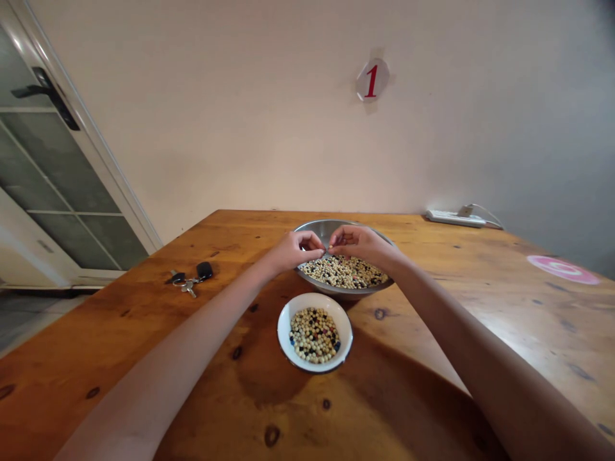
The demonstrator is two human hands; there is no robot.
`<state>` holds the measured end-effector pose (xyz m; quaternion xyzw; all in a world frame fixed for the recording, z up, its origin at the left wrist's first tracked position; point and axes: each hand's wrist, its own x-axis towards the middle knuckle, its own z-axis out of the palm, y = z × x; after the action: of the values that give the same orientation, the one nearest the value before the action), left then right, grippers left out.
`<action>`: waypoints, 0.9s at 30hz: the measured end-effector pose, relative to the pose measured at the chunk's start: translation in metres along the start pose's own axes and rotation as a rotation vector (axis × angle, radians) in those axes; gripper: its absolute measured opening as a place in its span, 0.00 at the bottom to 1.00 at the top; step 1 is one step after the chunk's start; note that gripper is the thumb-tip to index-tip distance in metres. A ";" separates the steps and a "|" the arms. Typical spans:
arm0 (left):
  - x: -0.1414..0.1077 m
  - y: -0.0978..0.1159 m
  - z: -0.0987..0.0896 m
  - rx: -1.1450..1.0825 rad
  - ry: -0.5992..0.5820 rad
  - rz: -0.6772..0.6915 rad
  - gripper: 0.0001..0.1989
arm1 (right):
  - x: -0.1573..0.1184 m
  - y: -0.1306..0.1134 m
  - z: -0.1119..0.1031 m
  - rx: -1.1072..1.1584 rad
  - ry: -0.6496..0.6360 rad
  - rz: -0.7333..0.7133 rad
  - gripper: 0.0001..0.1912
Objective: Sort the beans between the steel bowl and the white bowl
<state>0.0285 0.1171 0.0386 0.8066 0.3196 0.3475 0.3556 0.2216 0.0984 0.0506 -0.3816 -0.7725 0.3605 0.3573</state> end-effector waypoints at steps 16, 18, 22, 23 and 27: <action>0.001 -0.005 0.000 -0.033 0.023 0.044 0.11 | 0.000 0.002 -0.001 0.050 -0.069 0.027 0.09; 0.001 -0.004 -0.001 -0.057 0.022 0.039 0.12 | 0.000 0.000 -0.001 0.051 -0.069 0.039 0.09; -0.001 0.004 0.000 -0.177 0.011 0.003 0.12 | -0.001 -0.008 0.000 0.061 -0.053 -0.001 0.10; -0.001 0.008 -0.001 -0.218 0.009 -0.004 0.12 | -0.002 -0.011 0.000 0.057 -0.038 -0.013 0.10; -0.006 0.033 -0.009 -0.282 -0.010 0.054 0.12 | -0.007 -0.035 0.000 0.050 0.060 -0.098 0.10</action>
<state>0.0272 0.0976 0.0677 0.7586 0.2439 0.3944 0.4576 0.2135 0.0764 0.0777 -0.3449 -0.7698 0.3503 0.4071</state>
